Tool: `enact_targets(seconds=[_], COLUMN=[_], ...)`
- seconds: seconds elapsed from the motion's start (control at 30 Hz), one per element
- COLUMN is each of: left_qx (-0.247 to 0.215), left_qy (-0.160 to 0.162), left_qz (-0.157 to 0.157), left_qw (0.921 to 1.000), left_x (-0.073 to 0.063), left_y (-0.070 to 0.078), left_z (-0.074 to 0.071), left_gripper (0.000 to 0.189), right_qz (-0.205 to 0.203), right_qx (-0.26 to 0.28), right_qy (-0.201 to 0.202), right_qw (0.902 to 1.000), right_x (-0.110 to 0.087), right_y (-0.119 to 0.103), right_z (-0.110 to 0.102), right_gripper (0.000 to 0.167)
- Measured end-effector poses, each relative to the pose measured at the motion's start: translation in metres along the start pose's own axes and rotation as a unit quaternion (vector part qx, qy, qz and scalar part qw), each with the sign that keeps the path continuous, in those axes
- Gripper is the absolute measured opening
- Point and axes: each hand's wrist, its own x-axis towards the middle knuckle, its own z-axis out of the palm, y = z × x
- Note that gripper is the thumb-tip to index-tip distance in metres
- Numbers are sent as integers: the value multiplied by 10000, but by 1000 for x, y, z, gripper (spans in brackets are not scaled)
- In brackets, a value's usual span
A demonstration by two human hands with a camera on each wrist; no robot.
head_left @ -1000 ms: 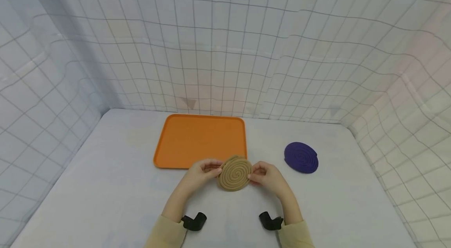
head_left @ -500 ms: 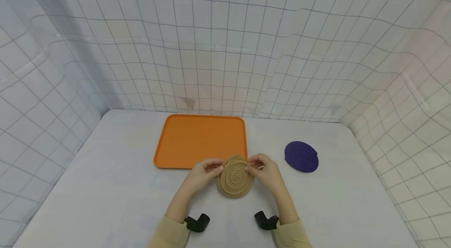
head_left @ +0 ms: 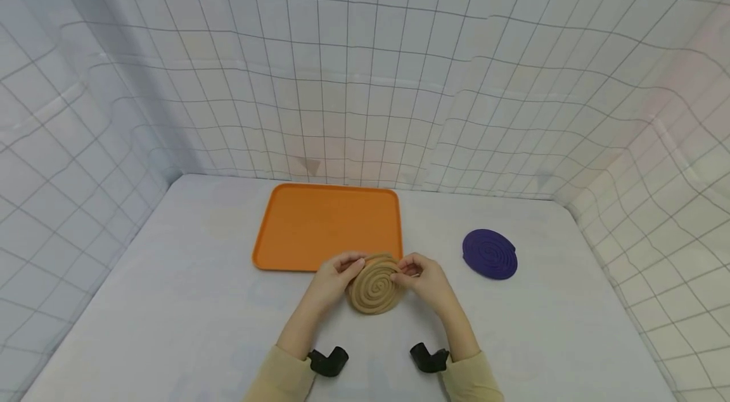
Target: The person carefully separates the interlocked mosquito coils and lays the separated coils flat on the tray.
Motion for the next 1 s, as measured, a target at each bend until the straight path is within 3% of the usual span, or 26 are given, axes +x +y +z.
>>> enact_targets(seconds=[0.23,0.33,0.43,0.5,0.6,0.67,0.73,0.83,1.0], left_qx=[202,300,966,1699,2748,3196,3456,3473,2975], left_qy=[191,275,462,624,766,749,746,864,925], left_qz=[-212,-38,311,609,964,994,942,757,568], left_qw=[9994,9992,9938,9816,9536,9393,9306,9307,9485], left_x=[-3,-6,-11,-16,-23,-26,-28,-31,-31], left_y=[5,7,12,16,22,25,27,28,26], left_z=[-4,-7,-8,-8,-6,-4,-1,2,7], left_gripper=[24,18,9,6,5,7,9,10,12], right_qz=[150,163,170,175,216,239,264,306,345], right_qx=[208,249,277,296,267,244,212,190,146], right_qy=[-22,10,58,75,93,102,130,179,283], right_qw=[9997,9996,9995,9994,9994,9994,9993,9992,9989], right_x=[1,0,-2,-3,-2,-2,-2,-2,-2], right_y=[4,4,4,4,4,5,6,7,9], right_z=[0,-2,-3,-3,-3,-4,-3,-3,-3], right_gripper=[14,14,15,15,15,15,15,16,16])
